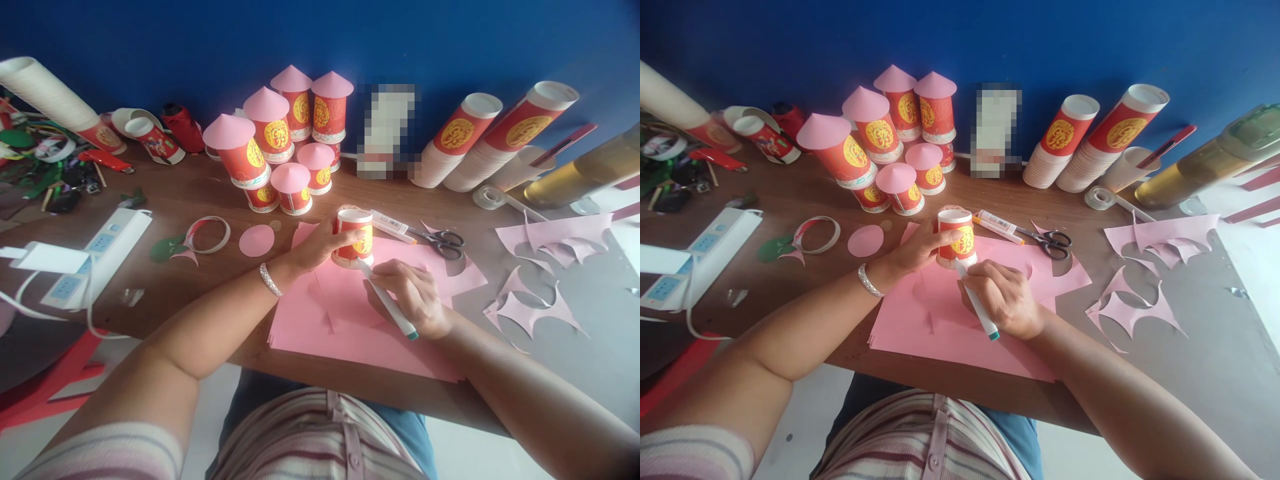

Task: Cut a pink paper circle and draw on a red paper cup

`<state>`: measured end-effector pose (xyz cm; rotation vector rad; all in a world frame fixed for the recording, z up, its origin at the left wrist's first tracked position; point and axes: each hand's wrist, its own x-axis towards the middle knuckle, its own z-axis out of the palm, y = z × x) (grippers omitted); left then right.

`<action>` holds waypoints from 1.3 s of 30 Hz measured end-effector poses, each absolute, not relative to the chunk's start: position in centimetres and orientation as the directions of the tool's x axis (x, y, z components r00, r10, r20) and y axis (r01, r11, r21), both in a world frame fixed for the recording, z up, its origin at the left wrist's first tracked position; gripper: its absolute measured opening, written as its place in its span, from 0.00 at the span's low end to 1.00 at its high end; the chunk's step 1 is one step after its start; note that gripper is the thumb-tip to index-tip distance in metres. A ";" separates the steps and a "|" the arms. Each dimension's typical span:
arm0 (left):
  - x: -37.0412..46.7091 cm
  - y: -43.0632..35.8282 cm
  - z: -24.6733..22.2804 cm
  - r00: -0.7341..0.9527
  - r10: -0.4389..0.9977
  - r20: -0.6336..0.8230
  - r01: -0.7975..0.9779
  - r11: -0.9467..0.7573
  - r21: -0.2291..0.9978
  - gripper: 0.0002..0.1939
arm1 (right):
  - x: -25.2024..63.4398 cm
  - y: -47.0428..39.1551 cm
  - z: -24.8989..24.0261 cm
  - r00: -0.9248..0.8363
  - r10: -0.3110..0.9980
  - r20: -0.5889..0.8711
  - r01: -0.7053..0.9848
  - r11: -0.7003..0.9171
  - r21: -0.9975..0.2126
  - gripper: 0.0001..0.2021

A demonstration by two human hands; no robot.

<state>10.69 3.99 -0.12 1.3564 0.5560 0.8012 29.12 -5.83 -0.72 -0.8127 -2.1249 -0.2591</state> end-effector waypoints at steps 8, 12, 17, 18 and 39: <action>10.7 4.0 -0.3 0.629 0.772 0.093 -0.172 0.021 0.985 0.15 | 29.2 -5.8 -0.8 -0.446 0.462 0.767 0.634 0.767 -0.093 0.12; 10.6 4.0 -0.2 0.638 0.766 0.076 -0.168 0.043 0.985 0.16 | 29.1 -5.8 -0.5 -0.471 0.454 0.757 0.604 0.791 -0.098 0.12; 10.7 3.8 -0.1 0.628 0.772 0.098 -0.229 0.063 0.971 0.12 | 28.8 -5.9 -0.3 -0.506 0.438 0.743 0.571 0.816 -0.093 0.11; 10.7 3.8 -0.2 0.621 0.776 0.107 -0.240 0.059 0.969 0.12 | 28.8 -5.9 -0.4 -0.508 0.434 0.744 0.570 0.817 -0.088 0.11; 10.7 4.2 -1.1 0.614 0.785 0.078 -0.206 0.064 0.976 0.15 | 28.9 -5.9 -0.4 -0.513 0.456 0.727 0.547 0.826 -0.132 0.11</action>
